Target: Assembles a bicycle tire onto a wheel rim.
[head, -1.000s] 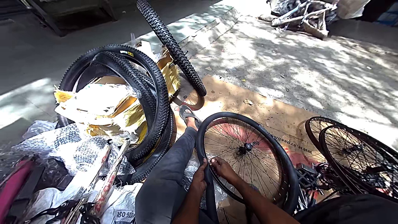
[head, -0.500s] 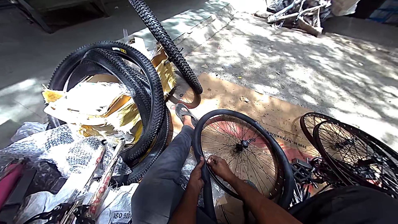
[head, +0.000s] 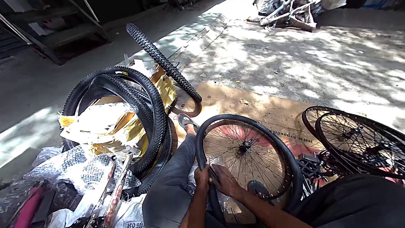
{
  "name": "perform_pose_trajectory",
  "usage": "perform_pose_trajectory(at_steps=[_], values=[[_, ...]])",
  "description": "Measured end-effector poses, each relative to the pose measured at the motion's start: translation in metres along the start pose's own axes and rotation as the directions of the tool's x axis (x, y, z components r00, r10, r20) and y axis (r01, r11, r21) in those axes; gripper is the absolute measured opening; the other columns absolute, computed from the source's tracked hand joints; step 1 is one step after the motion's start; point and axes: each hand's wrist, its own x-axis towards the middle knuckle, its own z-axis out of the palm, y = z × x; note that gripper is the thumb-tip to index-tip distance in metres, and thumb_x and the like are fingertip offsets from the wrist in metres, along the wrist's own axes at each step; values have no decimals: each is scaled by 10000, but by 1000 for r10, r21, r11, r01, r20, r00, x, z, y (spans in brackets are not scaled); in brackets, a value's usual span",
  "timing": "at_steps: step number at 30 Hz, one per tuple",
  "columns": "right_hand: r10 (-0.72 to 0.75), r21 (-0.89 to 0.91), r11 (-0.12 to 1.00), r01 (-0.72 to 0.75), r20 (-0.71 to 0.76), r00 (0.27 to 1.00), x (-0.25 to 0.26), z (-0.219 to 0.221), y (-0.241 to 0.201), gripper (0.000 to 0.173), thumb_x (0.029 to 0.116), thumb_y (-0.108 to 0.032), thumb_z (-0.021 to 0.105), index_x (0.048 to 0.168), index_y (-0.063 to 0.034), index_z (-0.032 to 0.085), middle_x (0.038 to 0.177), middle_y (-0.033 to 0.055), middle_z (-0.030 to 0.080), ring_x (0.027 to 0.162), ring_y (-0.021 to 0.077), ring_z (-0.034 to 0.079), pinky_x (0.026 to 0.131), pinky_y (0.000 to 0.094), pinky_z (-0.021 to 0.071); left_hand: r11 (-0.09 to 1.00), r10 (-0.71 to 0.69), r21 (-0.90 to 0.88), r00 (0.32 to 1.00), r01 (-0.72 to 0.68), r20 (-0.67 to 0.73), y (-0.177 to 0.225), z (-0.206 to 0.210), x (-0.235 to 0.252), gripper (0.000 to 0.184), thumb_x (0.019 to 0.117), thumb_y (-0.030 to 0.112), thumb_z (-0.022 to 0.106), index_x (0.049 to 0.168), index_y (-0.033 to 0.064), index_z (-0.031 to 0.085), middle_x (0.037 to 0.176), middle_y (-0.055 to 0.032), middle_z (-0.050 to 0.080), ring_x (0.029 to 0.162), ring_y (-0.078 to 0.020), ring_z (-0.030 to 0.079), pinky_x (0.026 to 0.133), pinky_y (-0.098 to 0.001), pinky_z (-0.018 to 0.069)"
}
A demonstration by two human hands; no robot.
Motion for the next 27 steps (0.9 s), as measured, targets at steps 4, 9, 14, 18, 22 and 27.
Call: perform_pose_trajectory(at_steps=[4, 9, 14, 18, 22, 27], values=[[-10, -190, 982, 14, 18, 1000, -6, 4, 10, 662, 1065, -469, 408, 1574, -47, 382, 1607, 161, 408, 1462, 324, 414, 1231, 475, 280, 1000, -28, 10, 996, 29, -90, 0, 3, -2, 364, 958, 376, 734, 1022, 18, 729, 939, -184, 718, 856, -304, 708, 796, -507, 586], [-36, -238, 971, 32, -12, 999, -9, 7, 14, 617, 1076, -460, 370, 1554, -73, 422, 1579, 161, 445, 1392, 332, 496, 1199, 506, 318, 999, 1, 32, 990, 4, -140, -1, 5, -14, 316, 965, 332, 732, 1026, 22, 726, 922, -172, 726, 826, -291, 717, 781, -494, 596], [-25, -218, 975, 34, 43, 999, -5, 2, 17, 635, 1075, -499, 367, 1574, -107, 394, 1591, 167, 417, 1405, 341, 469, 1198, 506, 301, 998, 40, -46, 998, -42, -45, -3, 2, -13, 313, 948, 282, 758, 1075, 2, 699, 899, -183, 714, 744, -287, 712, 707, -478, 614], [-185, -204, 959, 198, 83, 979, -29, -14, 6, 598, 1051, -480, 477, 1513, -99, 475, 1529, 192, 469, 1414, 362, 448, 1170, 529, 352, 996, 27, -91, 997, -20, 71, 3, -5, -8, 290, 934, 189, 759, 1109, -27, 677, 909, -206, 708, 750, -301, 705, 699, -477, 608], [-203, -262, 891, 370, 500, 842, -115, -39, -5, 447, 1040, -410, 551, 1218, -8, 628, 1166, 243, 632, 1121, 442, 614, 934, 592, 511, 997, 25, -75, 996, -18, 81, 8, -6, -3, 373, 939, 294, 762, 1127, -18, 679, 931, -194, 708, 805, -293, 698, 736, -480, 592], [379, -486, 860, 153, 811, 446, -148, -53, 25, 331, 1012, -224, 534, 1199, 24, 648, 1197, 282, 655, 1157, 469, 606, 899, 703, 438, 988, 155, -37, 984, -152, 92, 11, -4, 2, 651, 962, 195, 733, 1525, 83, 427, 1336, -234, 611, 1156, -349, 644, 957, -548, 542]])
